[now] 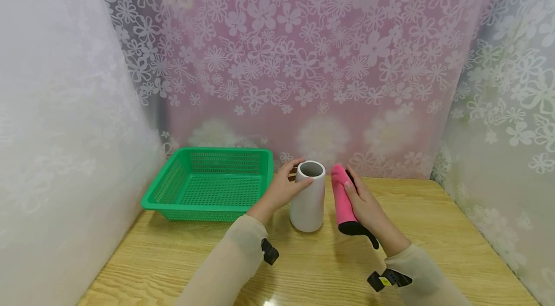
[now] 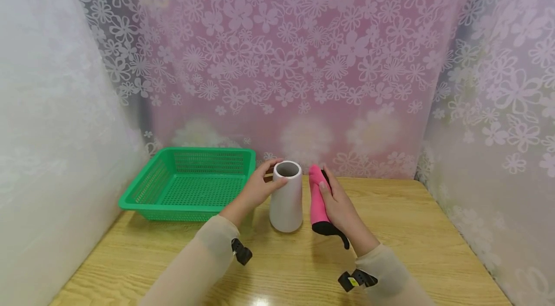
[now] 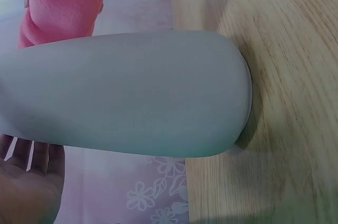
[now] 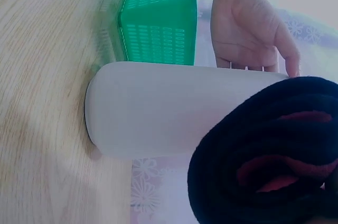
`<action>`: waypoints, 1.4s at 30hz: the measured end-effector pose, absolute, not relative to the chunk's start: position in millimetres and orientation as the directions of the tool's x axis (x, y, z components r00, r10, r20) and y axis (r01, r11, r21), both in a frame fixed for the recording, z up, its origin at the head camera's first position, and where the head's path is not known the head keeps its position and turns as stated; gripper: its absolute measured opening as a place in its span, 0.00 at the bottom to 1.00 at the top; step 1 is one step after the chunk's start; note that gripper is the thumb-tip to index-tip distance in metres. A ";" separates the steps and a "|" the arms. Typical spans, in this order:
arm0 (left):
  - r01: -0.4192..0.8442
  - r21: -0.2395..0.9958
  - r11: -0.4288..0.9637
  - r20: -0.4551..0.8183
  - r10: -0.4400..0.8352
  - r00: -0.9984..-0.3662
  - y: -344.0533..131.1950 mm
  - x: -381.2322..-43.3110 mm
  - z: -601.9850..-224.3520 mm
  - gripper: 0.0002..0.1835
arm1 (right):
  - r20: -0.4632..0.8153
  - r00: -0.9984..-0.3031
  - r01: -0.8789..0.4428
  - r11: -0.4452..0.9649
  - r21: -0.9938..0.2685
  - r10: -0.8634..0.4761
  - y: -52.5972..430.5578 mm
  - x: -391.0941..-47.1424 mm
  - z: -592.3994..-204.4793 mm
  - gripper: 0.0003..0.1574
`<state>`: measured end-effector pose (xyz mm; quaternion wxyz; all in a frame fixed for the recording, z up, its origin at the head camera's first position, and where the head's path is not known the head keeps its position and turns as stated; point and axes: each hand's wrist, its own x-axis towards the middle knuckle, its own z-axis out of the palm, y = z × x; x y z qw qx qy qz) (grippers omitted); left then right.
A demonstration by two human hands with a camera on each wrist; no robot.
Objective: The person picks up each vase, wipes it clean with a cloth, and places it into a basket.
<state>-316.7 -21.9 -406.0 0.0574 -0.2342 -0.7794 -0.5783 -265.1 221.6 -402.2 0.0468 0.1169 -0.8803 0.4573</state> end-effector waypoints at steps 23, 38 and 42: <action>0.376 0.920 0.111 0.318 0.352 -0.880 -23.9 -315.9 -406.0 0.32 | 0.595 -0.794 -0.558 0.530 -0.638 -0.119 206.3 -270.7 -404.4 0.38; 0.383 0.916 0.115 0.320 0.366 -0.874 -25.4 -315.5 -405.3 0.32 | 0.763 -0.635 -0.681 0.550 -0.483 -0.118 189.3 -286.2 -419.2 0.41; 0.377 0.920 0.110 0.313 0.374 -0.873 -26.1 -315.3 -405.3 0.32 | 0.787 -0.601 -0.710 0.544 -0.447 -0.137 181.7 -289.0 -424.1 0.40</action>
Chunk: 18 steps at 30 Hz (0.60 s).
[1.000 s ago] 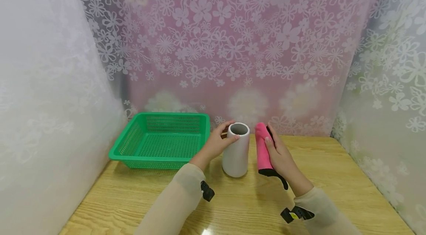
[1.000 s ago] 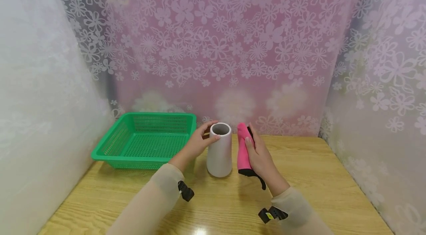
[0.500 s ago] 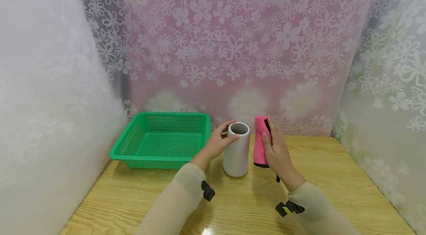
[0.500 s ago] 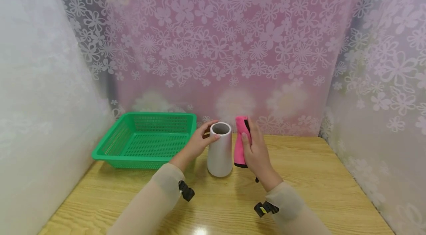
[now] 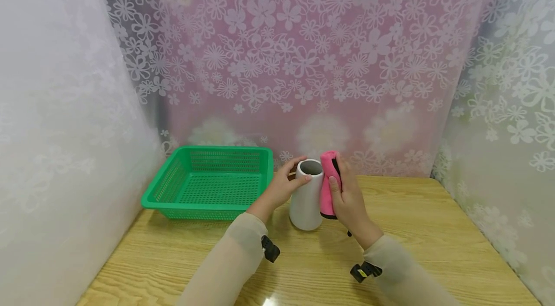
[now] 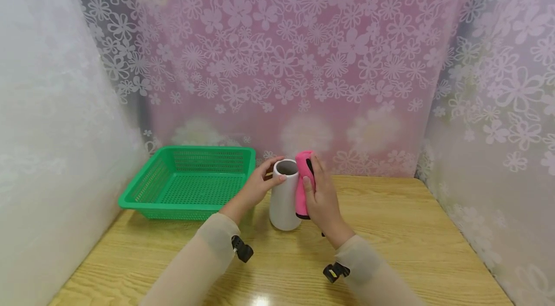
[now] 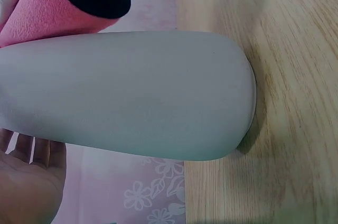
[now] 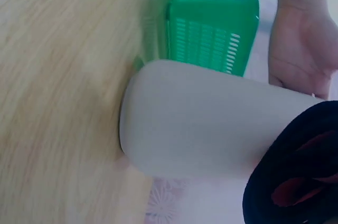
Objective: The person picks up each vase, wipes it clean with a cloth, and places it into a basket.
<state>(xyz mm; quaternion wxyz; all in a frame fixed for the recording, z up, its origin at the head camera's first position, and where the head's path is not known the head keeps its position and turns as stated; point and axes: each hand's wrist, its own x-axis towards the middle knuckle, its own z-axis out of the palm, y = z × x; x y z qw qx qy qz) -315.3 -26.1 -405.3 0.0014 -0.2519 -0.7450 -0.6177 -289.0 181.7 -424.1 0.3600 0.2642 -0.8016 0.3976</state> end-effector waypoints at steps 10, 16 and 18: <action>0.355 0.927 0.118 0.290 0.373 -0.881 -26.4 -315.2 -406.2 0.32 | 0.770 -0.622 -0.693 0.560 -0.455 -0.144 168.5 -287.7 -427.2 0.41; 0.356 0.927 0.120 0.292 0.368 -0.883 -25.9 -314.6 -405.9 0.33 | 0.767 -0.627 -0.685 0.566 -0.458 -0.137 163.6 -287.6 -428.0 0.40; 0.355 0.928 0.117 0.291 0.367 -0.883 -25.7 -314.4 -405.9 0.33 | 0.772 -0.622 -0.686 0.567 -0.455 -0.133 162.6 -288.3 -429.4 0.40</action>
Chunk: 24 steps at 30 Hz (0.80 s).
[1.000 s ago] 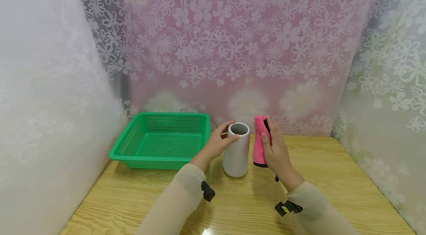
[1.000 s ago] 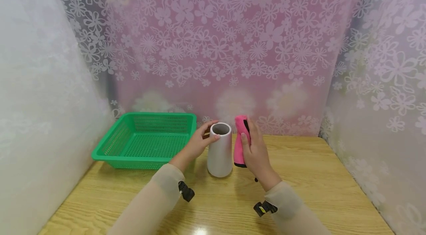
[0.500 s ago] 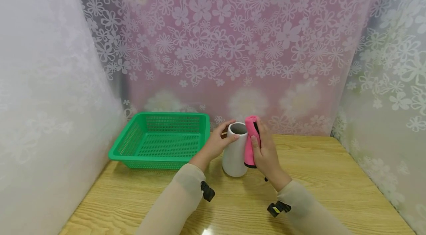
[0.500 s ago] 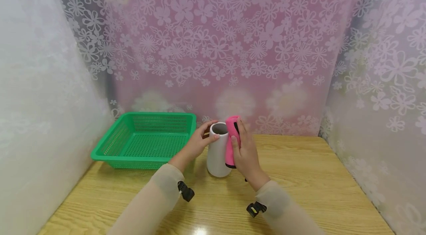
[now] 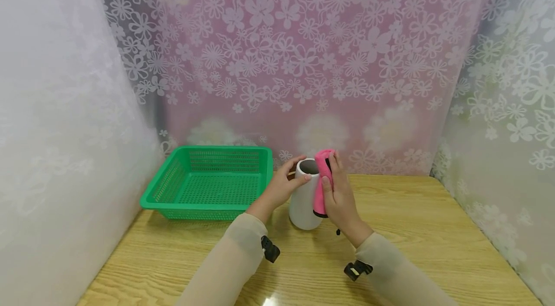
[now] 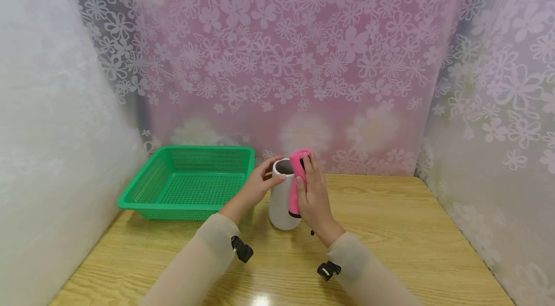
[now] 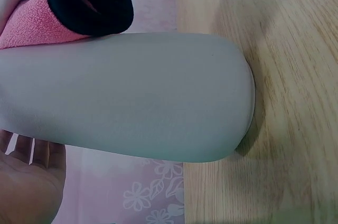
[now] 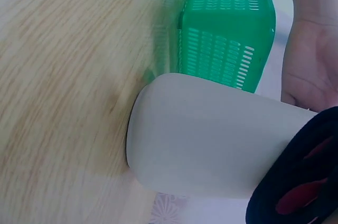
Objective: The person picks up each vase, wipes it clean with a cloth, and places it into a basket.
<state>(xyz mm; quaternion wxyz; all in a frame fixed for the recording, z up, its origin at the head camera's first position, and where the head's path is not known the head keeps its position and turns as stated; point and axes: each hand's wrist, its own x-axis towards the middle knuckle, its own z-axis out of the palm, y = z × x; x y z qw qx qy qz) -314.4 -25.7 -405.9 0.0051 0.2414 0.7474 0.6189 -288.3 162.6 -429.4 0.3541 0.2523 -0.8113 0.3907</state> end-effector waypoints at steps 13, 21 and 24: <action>0.354 0.929 0.104 0.296 0.364 -0.883 -25.1 -315.9 -406.7 0.32 | 0.785 -0.605 -0.698 0.563 -0.442 -0.134 160.1 -291.3 -433.0 0.40; 0.354 0.931 0.090 0.297 0.377 -0.877 -25.4 -316.4 -407.8 0.33 | 0.781 -0.610 -0.721 0.500 -0.479 -0.131 163.1 -295.2 -435.0 0.39; 0.355 0.930 0.093 0.297 0.378 -0.877 -25.2 -315.8 -407.0 0.33 | 0.780 -0.610 -0.732 0.475 -0.488 -0.139 164.2 -295.7 -434.6 0.38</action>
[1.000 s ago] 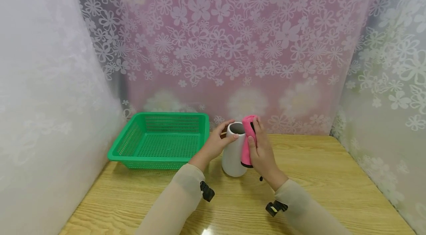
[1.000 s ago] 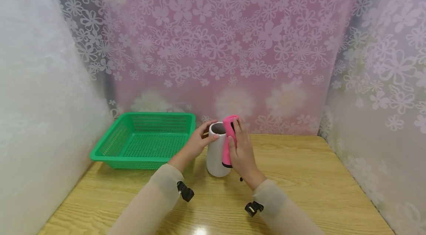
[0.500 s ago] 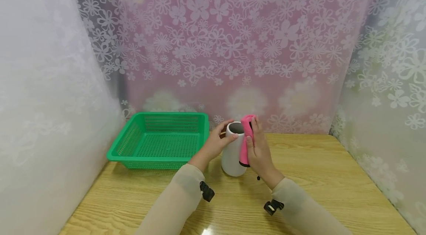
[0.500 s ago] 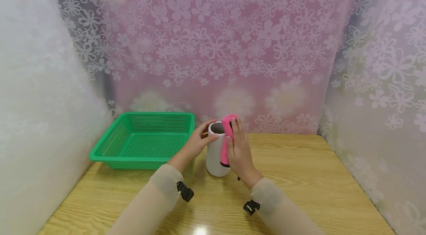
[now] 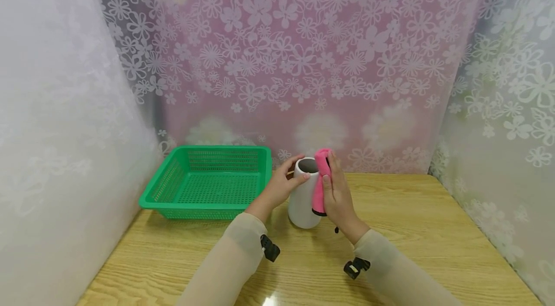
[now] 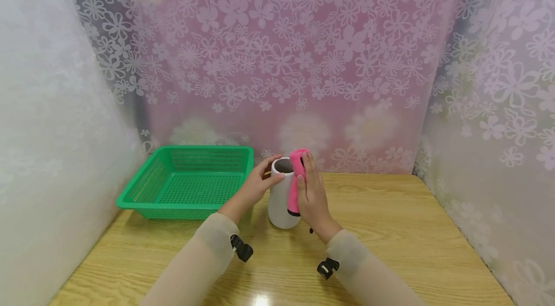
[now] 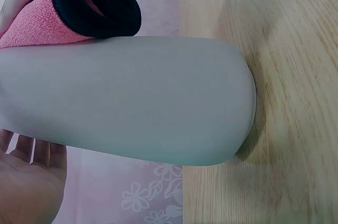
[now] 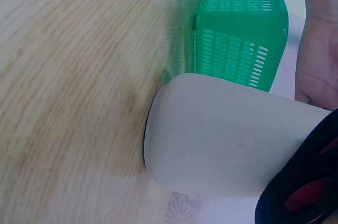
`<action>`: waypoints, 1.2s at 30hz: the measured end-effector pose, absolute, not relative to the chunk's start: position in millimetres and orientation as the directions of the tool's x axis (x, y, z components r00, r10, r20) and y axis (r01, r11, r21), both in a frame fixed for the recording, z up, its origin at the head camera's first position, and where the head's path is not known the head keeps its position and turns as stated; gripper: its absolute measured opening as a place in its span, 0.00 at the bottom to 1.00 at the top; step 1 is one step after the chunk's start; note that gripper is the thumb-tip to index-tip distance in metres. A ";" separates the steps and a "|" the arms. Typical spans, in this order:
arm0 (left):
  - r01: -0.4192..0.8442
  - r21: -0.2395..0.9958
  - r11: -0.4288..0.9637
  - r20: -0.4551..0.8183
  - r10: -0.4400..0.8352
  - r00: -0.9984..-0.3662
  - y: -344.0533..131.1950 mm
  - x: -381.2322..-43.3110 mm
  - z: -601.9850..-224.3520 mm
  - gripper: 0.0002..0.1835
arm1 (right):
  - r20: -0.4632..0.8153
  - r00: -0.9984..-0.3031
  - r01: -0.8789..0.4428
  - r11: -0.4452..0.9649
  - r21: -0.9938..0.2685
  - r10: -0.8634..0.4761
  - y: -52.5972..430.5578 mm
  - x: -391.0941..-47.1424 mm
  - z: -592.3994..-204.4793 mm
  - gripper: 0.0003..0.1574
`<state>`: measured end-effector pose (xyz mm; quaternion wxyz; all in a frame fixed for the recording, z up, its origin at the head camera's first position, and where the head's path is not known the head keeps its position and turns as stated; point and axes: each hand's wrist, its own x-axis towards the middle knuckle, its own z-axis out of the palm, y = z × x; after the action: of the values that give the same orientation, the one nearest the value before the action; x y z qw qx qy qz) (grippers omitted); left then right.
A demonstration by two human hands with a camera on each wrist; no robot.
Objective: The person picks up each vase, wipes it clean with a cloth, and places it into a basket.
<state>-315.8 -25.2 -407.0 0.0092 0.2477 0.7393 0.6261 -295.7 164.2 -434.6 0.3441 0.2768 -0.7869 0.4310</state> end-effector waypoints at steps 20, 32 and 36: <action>0.347 0.933 0.099 0.286 0.385 -0.877 -25.5 -315.2 -399.9 0.33 | 0.735 -0.671 -0.691 0.450 -0.567 -0.104 162.3 -295.9 -428.4 0.37; 0.328 0.941 0.087 0.265 0.416 -0.870 -29.2 -290.2 -375.8 0.34 | 0.656 -0.751 -0.624 0.404 -0.669 -0.073 161.9 -292.4 -429.6 0.36; 0.329 0.941 0.085 0.267 0.412 -0.871 -28.8 -288.4 -376.2 0.33 | 0.621 -0.781 -0.595 0.386 -0.705 -0.070 162.6 -291.0 -430.4 0.35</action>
<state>-288.4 -28.8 -376.2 0.0330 0.2516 0.7359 0.6277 -291.0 162.6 -430.4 0.2560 0.2099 -0.7920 0.5129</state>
